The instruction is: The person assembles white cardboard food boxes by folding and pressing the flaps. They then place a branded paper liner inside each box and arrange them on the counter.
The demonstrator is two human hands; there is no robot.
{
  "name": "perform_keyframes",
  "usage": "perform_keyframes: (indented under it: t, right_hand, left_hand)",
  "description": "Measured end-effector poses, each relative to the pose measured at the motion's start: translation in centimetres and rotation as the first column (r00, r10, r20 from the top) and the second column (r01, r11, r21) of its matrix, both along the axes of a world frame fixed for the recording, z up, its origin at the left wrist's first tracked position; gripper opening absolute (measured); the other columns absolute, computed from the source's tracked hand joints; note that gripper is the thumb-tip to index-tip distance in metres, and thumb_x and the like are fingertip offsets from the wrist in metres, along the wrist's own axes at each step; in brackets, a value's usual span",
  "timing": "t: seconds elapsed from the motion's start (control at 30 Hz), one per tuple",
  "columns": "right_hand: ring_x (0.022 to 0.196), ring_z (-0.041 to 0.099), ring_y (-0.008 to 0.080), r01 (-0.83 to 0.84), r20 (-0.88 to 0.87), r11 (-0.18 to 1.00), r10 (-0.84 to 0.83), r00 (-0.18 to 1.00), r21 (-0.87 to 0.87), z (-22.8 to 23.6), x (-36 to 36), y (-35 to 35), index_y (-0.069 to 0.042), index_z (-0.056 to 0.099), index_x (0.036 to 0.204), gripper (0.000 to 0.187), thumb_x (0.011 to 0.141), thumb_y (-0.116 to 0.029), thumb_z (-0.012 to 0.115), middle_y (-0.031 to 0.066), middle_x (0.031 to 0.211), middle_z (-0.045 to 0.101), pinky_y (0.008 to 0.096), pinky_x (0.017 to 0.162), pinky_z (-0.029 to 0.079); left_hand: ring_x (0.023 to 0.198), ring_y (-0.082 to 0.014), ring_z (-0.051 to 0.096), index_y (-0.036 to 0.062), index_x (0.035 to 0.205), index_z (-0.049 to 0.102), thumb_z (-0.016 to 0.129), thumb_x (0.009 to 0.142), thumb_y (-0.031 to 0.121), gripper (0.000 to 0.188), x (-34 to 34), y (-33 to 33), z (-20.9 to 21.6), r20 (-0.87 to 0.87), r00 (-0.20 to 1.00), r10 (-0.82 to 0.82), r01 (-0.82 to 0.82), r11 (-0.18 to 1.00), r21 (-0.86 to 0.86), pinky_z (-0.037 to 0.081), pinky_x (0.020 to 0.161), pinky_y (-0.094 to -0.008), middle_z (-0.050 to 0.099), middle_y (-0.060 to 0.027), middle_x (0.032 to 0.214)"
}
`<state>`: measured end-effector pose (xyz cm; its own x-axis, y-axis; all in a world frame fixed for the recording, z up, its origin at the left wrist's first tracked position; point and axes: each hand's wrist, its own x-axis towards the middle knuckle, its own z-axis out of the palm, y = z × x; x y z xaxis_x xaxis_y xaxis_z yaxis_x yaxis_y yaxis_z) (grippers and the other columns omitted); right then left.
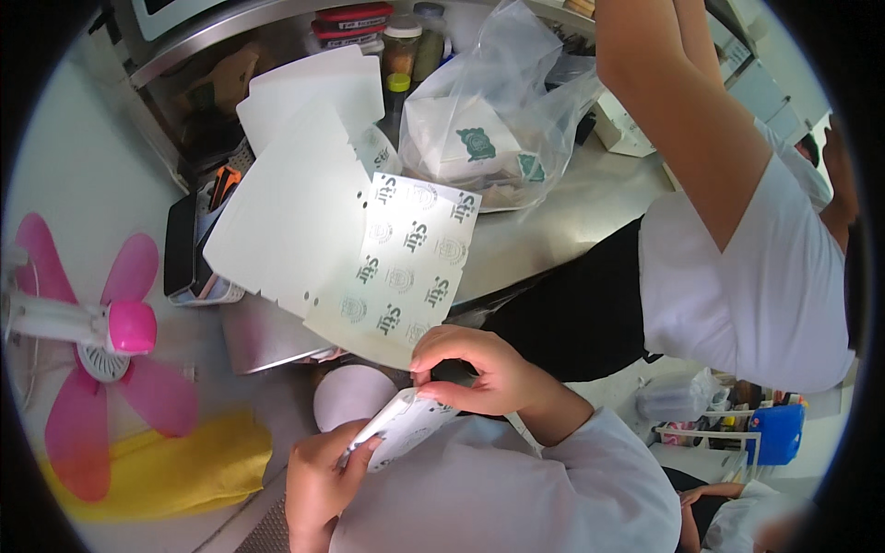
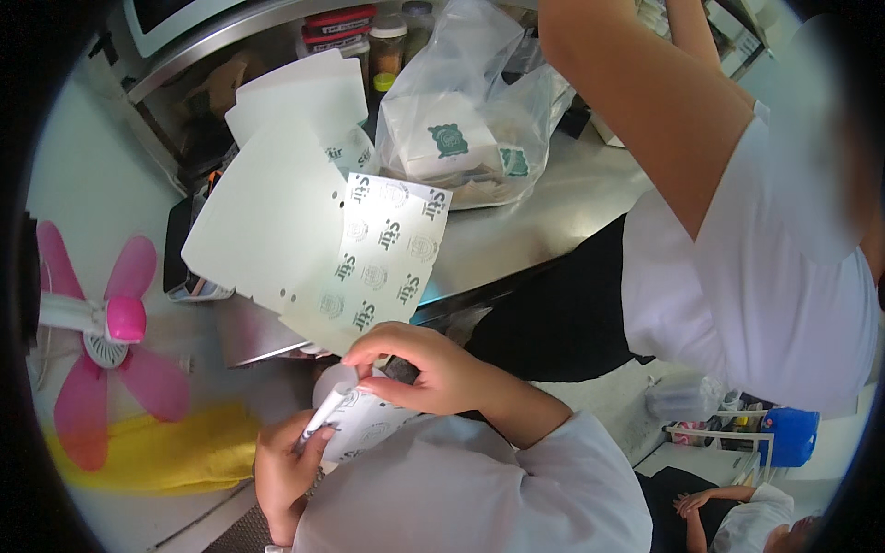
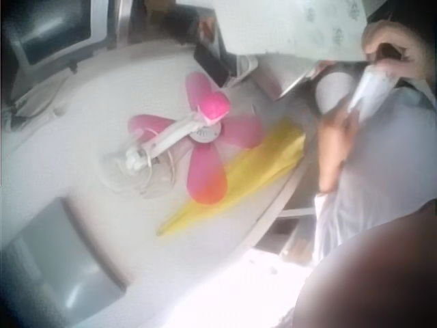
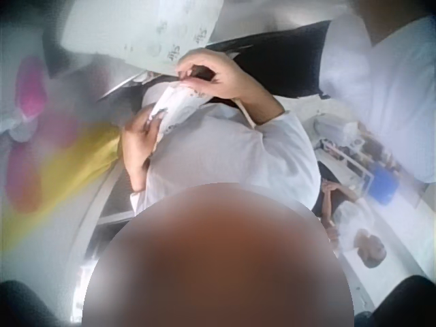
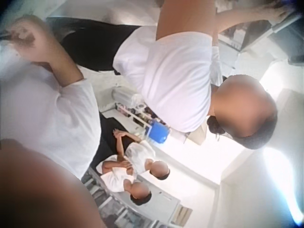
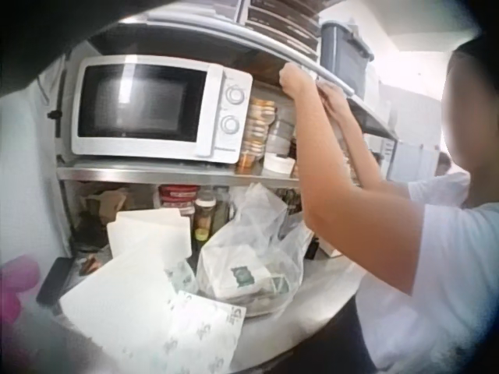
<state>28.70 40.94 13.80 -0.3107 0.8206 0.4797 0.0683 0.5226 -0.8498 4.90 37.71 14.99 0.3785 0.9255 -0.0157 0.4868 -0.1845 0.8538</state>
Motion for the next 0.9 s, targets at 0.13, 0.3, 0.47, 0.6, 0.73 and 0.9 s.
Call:
perform_keyframes:
  t: [0.13,0.3,0.47,0.6,0.73,0.9]
  right_hand:
    - [0.082,0.059,0.0139,0.087,-0.021,0.986,-0.091,0.996,-0.142,-0.1,2.2,0.8,0.000,0.059,0.104,0.022,0.083,-0.002,0.064,0.0068,0.090,0.061,0.0259,0.072,0.047]
    - [0.087,0.058,0.0168,0.077,-0.007,0.997,-0.078,0.997,-0.016,-0.3,5.0,2.6,0.000,0.059,0.105,0.021,0.085,-0.004,0.061,0.0080,0.093,0.061,0.0285,0.077,0.045]
    - [0.091,0.056,0.0196,0.031,-0.013,1.000,-0.031,0.999,-0.004,-1.6,5.1,3.8,0.001,0.059,0.105,0.020,0.087,-0.007,0.058,0.0092,0.095,0.060,0.0311,0.082,0.043]
    - [0.096,0.056,0.0233,0.019,-0.034,0.990,-0.024,0.999,-0.139,-2.0,4.2,4.2,0.002,0.061,0.105,0.027,0.083,-0.015,0.064,0.0117,0.100,0.060,0.0348,0.085,0.042]
    - [0.100,0.056,0.0247,-0.114,0.011,0.993,0.114,0.993,0.029,-1.1,4.1,5.0,0.001,0.060,0.108,0.035,0.081,-0.020,0.067,0.0132,0.105,0.060,0.0363,0.087,0.042]
    - [0.101,0.057,0.0245,-0.207,0.162,0.978,0.210,0.964,-0.035,0.4,3.9,4.6,0.000,0.059,0.112,0.044,0.078,-0.025,0.071,0.0138,0.108,0.061,0.0365,0.087,0.043]
  left_hand:
    - [0.049,-0.0130,0.055,-0.0008,0.090,0.065,0.067,0.079,0.008,0.014,-0.8,1.2,-1.1,0.178,0.984,0.025,-0.012,0.997,-0.075,0.043,0.049,-0.0239,0.060,-0.0102,0.059]
    - [0.057,-0.0079,0.054,-0.0036,0.086,0.065,0.067,0.081,0.007,0.012,-0.2,1.2,-1.7,0.383,0.897,0.221,-0.170,0.972,-0.163,0.042,0.053,-0.0222,0.062,-0.0066,0.063]
    - [0.055,-0.0089,0.054,-0.0034,0.088,0.065,0.067,0.080,0.007,0.014,0.4,1.7,-1.6,0.247,0.957,0.151,-0.104,0.976,-0.192,0.042,0.052,-0.0226,0.062,-0.0073,0.064]
    - [0.054,-0.0099,0.055,-0.0023,0.088,0.066,0.067,0.079,0.008,0.014,0.7,2.0,-1.8,0.228,0.964,0.136,-0.097,0.980,-0.175,0.042,0.051,-0.0231,0.063,-0.0086,0.064]
    - [0.053,-0.0128,0.056,-0.0012,0.090,0.066,0.067,0.079,0.008,0.015,0.9,2.3,-2.0,0.195,0.976,0.093,-0.062,0.986,-0.158,0.043,0.051,-0.0242,0.062,-0.0100,0.064]
    - [0.054,-0.0174,0.059,-0.0007,0.090,0.065,0.067,0.077,0.007,0.015,1.0,2.3,-1.7,0.159,0.987,0.040,-0.019,0.991,-0.133,0.045,0.054,-0.0252,0.063,-0.0111,0.065]
